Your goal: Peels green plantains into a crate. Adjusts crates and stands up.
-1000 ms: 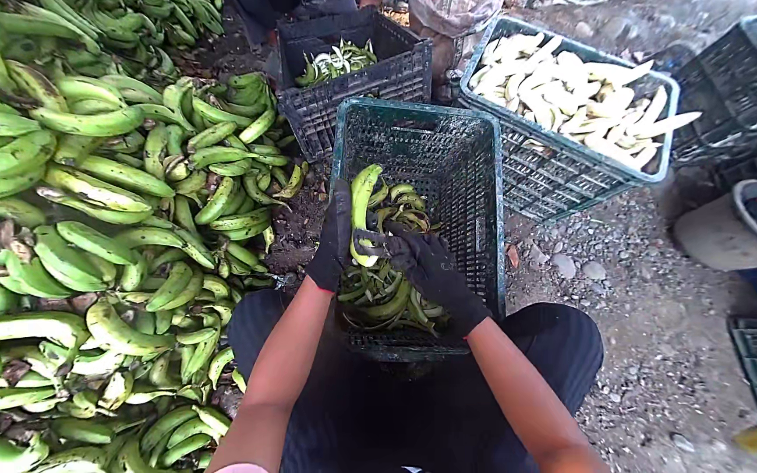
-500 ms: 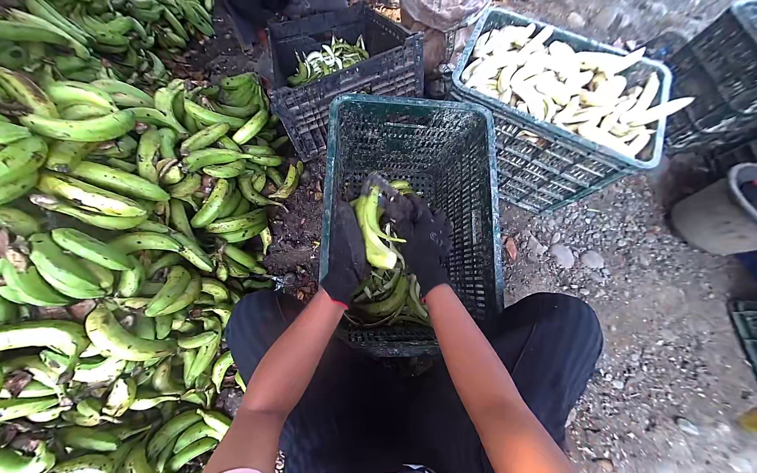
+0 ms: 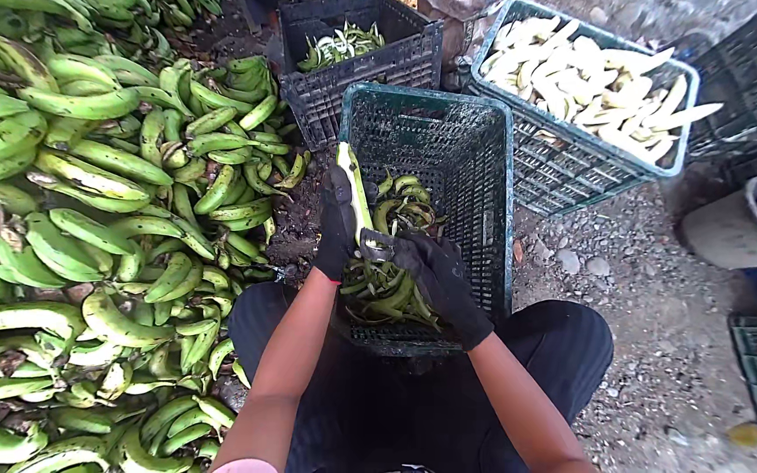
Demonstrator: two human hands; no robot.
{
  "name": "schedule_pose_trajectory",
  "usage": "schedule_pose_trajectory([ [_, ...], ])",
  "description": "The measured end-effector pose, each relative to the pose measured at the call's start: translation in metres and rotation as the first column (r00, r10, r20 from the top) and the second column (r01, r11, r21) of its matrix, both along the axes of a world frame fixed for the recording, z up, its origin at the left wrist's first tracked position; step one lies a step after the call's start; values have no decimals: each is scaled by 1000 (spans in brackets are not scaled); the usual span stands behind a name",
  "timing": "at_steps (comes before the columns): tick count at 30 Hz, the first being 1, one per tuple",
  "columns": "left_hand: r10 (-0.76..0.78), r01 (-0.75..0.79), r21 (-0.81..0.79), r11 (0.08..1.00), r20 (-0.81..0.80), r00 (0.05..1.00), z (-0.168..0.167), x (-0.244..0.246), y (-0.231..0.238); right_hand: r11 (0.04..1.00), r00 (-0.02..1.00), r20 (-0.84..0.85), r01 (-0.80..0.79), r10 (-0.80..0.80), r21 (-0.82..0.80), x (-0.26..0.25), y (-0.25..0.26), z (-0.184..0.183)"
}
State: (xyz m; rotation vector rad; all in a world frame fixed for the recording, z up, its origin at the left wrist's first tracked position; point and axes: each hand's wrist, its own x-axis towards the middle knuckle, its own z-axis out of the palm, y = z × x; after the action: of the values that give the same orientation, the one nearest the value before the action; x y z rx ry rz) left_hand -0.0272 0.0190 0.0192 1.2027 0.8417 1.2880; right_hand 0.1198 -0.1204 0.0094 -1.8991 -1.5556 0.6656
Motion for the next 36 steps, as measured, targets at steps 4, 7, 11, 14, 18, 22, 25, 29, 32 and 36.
schedule_pose_trajectory([
  [4,-205,206,-93,974,17,979,-6,3,-15,993,992,61,103,-107,65,4,12,-11],
  [7,-401,362,-358,861,-39,915,-9,12,-35,937,936,66,340,-345,83,17,49,-3],
  [11,-441,402,-324,857,-55,896,-7,9,-41,915,926,-18,375,-377,149,28,62,14],
  [14,-171,171,-73,983,0,985,-4,5,-26,970,975,7,222,-224,104,10,33,11],
  [18,176,-193,160,968,112,978,0,6,-10,974,979,75,178,-190,137,-24,-9,-10],
  [22,46,-46,85,995,2,999,4,-2,-22,960,967,96,219,-238,172,-22,-2,-17],
  [25,-498,435,-277,857,-222,839,5,-3,-35,961,957,97,270,-274,52,8,44,-1],
  [29,-471,416,-242,876,-248,847,-2,0,-38,968,969,-32,246,-245,45,27,59,7],
  [32,-18,24,-68,997,86,996,2,5,-17,972,981,-4,191,-192,138,1,20,-6],
  [36,474,-494,53,868,214,854,3,-2,-5,915,962,96,209,-256,344,-35,0,-29],
])
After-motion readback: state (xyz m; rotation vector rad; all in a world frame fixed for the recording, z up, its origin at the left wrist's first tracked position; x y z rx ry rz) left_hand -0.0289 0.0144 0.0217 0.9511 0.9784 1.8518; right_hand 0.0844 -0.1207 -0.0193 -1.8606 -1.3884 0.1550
